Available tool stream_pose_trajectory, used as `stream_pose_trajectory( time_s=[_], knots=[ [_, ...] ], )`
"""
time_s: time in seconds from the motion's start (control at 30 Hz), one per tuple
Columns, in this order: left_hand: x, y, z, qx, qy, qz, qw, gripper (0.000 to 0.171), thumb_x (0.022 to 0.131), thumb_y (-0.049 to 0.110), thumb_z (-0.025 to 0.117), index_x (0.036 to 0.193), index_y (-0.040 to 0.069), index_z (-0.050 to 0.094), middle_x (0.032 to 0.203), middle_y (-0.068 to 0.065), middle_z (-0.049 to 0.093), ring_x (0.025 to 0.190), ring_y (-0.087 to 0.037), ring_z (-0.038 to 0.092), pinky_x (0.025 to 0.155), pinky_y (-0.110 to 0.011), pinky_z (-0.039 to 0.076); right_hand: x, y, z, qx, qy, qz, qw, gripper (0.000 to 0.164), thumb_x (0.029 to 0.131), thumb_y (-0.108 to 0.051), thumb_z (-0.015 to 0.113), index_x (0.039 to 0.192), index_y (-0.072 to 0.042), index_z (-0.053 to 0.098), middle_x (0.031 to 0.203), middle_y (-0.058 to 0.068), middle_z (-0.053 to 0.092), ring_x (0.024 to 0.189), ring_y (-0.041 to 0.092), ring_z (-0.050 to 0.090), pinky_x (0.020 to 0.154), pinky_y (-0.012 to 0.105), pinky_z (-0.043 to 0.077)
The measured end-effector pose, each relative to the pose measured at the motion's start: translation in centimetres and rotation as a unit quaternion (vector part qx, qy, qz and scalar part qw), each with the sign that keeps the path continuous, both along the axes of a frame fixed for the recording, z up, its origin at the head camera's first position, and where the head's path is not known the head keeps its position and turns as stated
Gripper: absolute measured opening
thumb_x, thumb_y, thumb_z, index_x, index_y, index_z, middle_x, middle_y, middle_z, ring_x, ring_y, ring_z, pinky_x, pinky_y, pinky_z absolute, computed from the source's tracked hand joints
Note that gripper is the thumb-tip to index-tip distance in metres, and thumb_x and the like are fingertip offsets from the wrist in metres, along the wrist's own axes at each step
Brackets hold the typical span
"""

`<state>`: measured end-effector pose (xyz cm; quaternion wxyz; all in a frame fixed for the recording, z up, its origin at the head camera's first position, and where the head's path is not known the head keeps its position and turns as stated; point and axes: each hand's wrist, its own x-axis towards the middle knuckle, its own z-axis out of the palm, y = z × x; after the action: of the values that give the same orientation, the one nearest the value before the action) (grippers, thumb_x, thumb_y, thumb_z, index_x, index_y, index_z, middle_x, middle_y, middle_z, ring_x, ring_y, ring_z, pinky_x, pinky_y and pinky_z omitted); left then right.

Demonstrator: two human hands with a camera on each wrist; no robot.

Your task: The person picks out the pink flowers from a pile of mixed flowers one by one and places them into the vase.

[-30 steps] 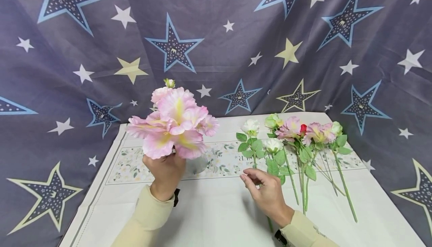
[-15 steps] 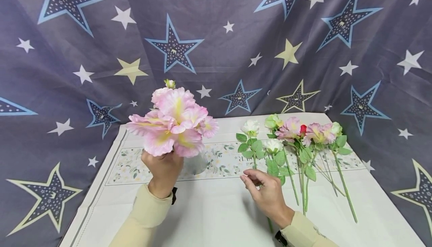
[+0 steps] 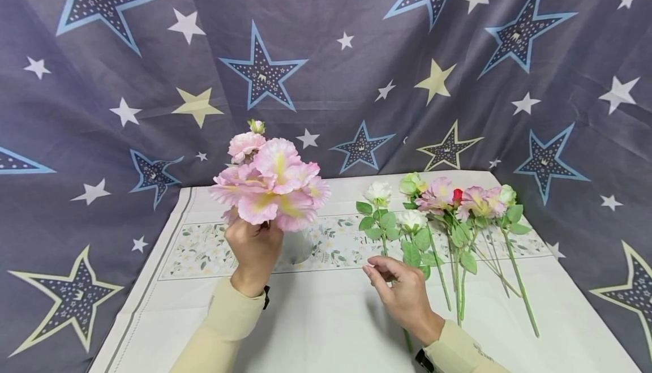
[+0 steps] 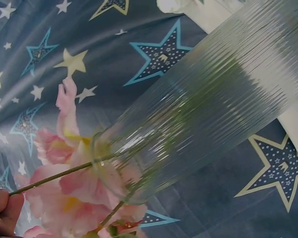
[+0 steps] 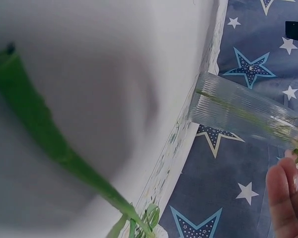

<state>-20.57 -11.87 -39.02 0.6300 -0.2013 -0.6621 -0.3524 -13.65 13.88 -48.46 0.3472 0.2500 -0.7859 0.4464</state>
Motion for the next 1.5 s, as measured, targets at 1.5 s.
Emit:
stream_pose_trajectory(
  time_s=[1.5],
  knots=[
    [-1.4,-0.7,-3.6,-0.066,-0.200,0.068,0.9752,0.013,0.073,-0.004,0.072,0.085,-0.001,0.070,0.058,-0.012,0.056,0.047,-0.030,0.050,0.043,-0.051,0.042,-0.4,0.4,-0.4,0.001,0.011,-0.018,1.000,0.023,0.081,0.006,0.081,0.099,-0.005,0.075,0.080,0.001,0.074,0.063,0.007,0.067,0.059,0.016,0.055]
  ],
)
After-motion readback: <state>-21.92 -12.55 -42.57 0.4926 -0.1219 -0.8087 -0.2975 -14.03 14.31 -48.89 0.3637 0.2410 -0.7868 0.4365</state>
